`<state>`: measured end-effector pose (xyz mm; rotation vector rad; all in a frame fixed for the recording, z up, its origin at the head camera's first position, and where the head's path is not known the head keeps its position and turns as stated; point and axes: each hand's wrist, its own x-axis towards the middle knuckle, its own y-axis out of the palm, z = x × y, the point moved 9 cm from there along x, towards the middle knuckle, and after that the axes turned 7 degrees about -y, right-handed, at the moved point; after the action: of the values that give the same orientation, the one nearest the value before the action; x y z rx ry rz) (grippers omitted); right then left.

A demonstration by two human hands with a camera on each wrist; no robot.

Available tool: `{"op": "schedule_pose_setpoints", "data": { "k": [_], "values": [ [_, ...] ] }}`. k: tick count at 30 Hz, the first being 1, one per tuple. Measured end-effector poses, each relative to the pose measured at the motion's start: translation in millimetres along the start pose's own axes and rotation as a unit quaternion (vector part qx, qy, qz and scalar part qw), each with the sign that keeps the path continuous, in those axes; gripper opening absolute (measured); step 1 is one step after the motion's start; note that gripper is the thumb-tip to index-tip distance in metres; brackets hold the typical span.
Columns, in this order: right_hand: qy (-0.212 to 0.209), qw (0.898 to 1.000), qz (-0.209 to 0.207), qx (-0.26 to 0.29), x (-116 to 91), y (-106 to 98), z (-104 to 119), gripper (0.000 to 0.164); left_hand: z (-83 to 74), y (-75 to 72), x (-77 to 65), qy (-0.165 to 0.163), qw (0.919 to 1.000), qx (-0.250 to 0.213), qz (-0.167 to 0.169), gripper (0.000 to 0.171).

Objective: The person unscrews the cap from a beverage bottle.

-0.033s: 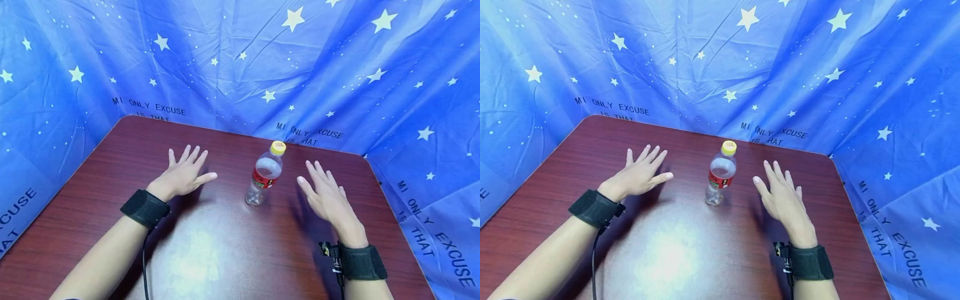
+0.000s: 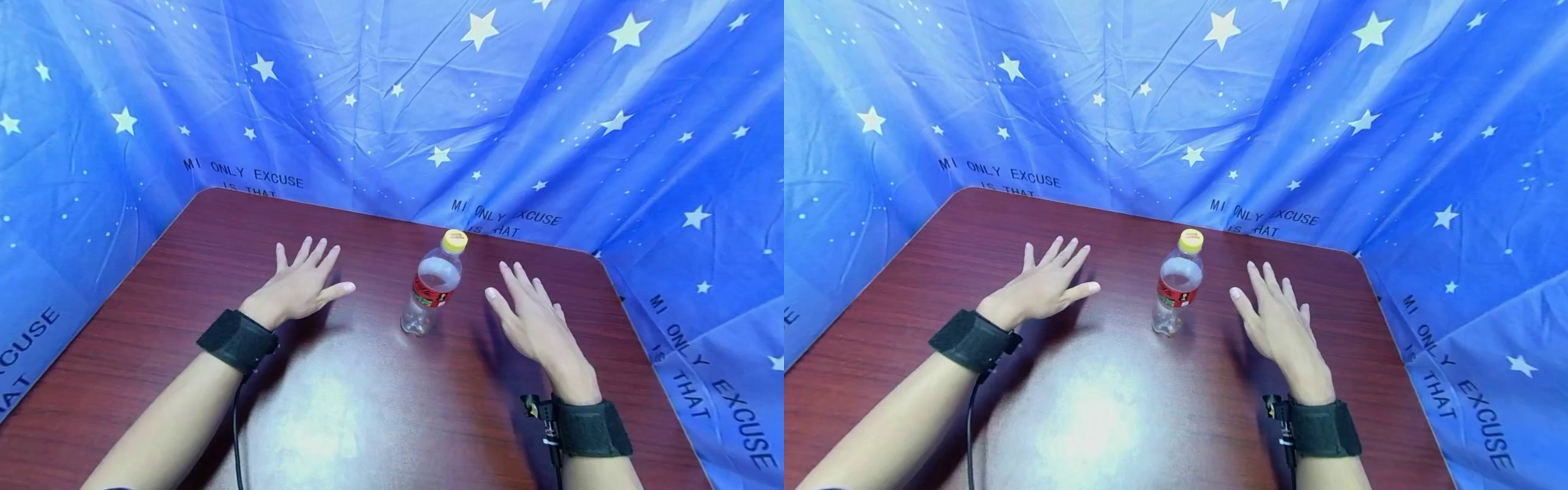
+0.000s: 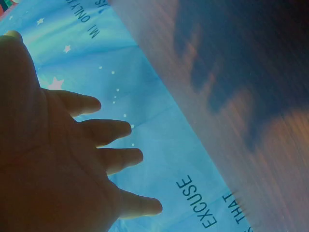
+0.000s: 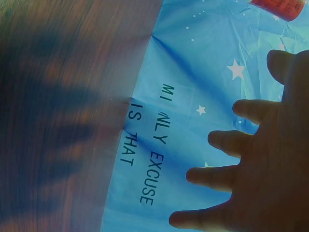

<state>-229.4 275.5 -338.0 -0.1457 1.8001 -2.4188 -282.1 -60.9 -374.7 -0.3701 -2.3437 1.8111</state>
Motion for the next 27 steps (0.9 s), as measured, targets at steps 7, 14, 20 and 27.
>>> {"op": "schedule_pose_setpoints", "data": {
  "k": [7, 14, 20, 27],
  "values": [
    [-0.004, 1.0, -0.004, -0.002, 0.9, -0.9, 2.4, 0.067, -1.6, 3.4, -0.7, 0.007, 0.9996, -0.023, 0.012, 0.09],
    [-0.003, 1.0, -0.001, -0.004, -0.9, -0.2, 4.5, 0.066, -10.9, 11.2, -4.7, 0.028, 0.9914, -0.115, 0.056, 0.086],
    [-0.008, 1.0, -0.006, -0.004, -1.4, -3.9, 8.2, 0.065, -21.9, 7.9, -5.8, 0.048, 0.985, -0.159, 0.046, 0.083],
    [-0.012, 1.0, -0.008, -0.003, -1.3, -5.8, 11.7, 0.065, -31.9, 8.7, -8.4, 0.069, 0.9791, -0.188, 0.038, 0.081]
  ]
}}
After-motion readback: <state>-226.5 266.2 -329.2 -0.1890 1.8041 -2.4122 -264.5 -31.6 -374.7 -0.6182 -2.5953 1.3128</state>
